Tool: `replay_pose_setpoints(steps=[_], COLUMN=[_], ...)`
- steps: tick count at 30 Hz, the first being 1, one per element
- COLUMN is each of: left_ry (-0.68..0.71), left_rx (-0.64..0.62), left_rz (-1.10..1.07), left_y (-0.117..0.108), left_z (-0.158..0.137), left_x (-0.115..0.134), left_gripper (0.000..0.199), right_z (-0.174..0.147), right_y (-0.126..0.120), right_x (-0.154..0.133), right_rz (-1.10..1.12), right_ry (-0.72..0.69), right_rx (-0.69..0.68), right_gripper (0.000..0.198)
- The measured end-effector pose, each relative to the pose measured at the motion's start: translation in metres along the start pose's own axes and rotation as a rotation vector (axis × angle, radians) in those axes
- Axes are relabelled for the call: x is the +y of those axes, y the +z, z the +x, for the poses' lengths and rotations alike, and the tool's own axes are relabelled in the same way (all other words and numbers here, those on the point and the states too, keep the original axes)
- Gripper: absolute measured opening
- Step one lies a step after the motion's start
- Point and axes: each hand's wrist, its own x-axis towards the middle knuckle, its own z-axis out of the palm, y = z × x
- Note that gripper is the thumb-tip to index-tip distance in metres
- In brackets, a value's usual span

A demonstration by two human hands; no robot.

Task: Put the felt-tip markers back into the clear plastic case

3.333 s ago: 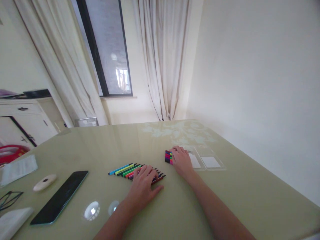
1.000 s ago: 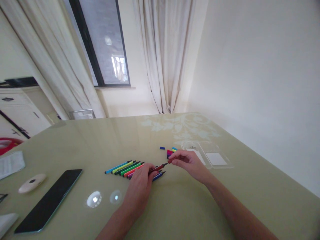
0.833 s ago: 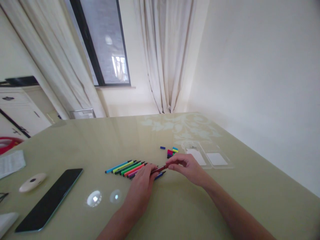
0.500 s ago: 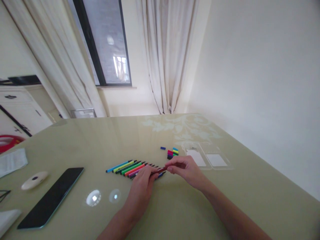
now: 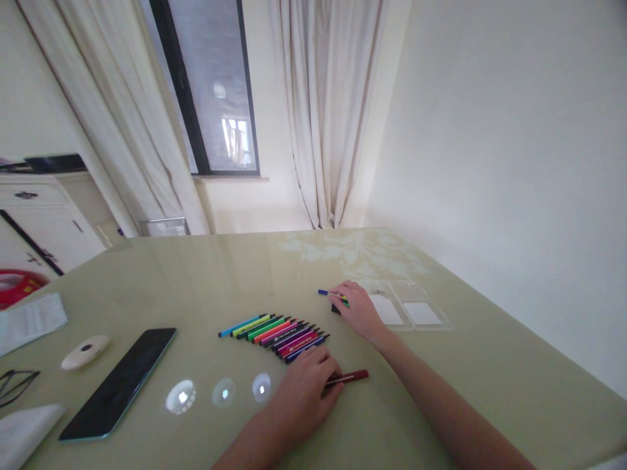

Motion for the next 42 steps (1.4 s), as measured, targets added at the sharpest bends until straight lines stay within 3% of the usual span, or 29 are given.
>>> replay_pose_setpoints(steps=[5, 9, 12, 18, 21, 26, 32, 42], left_ry=[0.018, 0.033, 0.018, -0.155, -0.192, -0.168, -0.15, -0.23], left_rx=[-0.094, -0.118, -0.07, 0.192, 0.19, 0.176, 0.305, 0.319], left_rz=[-0.107, -0.125, -0.099, 0.191, 0.278, 0.216, -0.023, -0.164], left_y=[-0.009, -0.012, -0.012, -0.022, -0.025, -0.025, -0.028, -0.033], left_z=[0.0, -0.001, 0.001, 0.009, 0.009, 0.005, 0.005, 0.005], left_x=[-0.002, -0.001, -0.004, -0.025, -0.033, -0.034, -0.027, -0.019], left_gripper=[0.007, 0.011, 0.01, 0.009, 0.006, 0.009, 0.02, 0.023], right_z=[0.037, 0.044, 0.031, -0.023, -0.037, -0.036, -0.038, -0.041], right_y=[0.02, 0.026, 0.015, -0.017, -0.022, -0.024, -0.031, -0.037], right_x=[-0.014, -0.018, -0.018, -0.002, 0.006, 0.004, -0.005, -0.012], right_rz=[-0.401, -0.474, -0.333, 0.411, 0.622, 0.94, 1.032, 0.923], right_ry=[-0.054, -0.109, -0.105, -0.004, 0.042, 0.154, 0.177, 0.121], right_rx=[-0.142, -0.198, -0.143, -0.054, -0.059, -0.086, -0.08, -0.087], right_gripper=[0.018, 0.019, 0.014, 0.015, 0.018, 0.021, 0.019, 0.023])
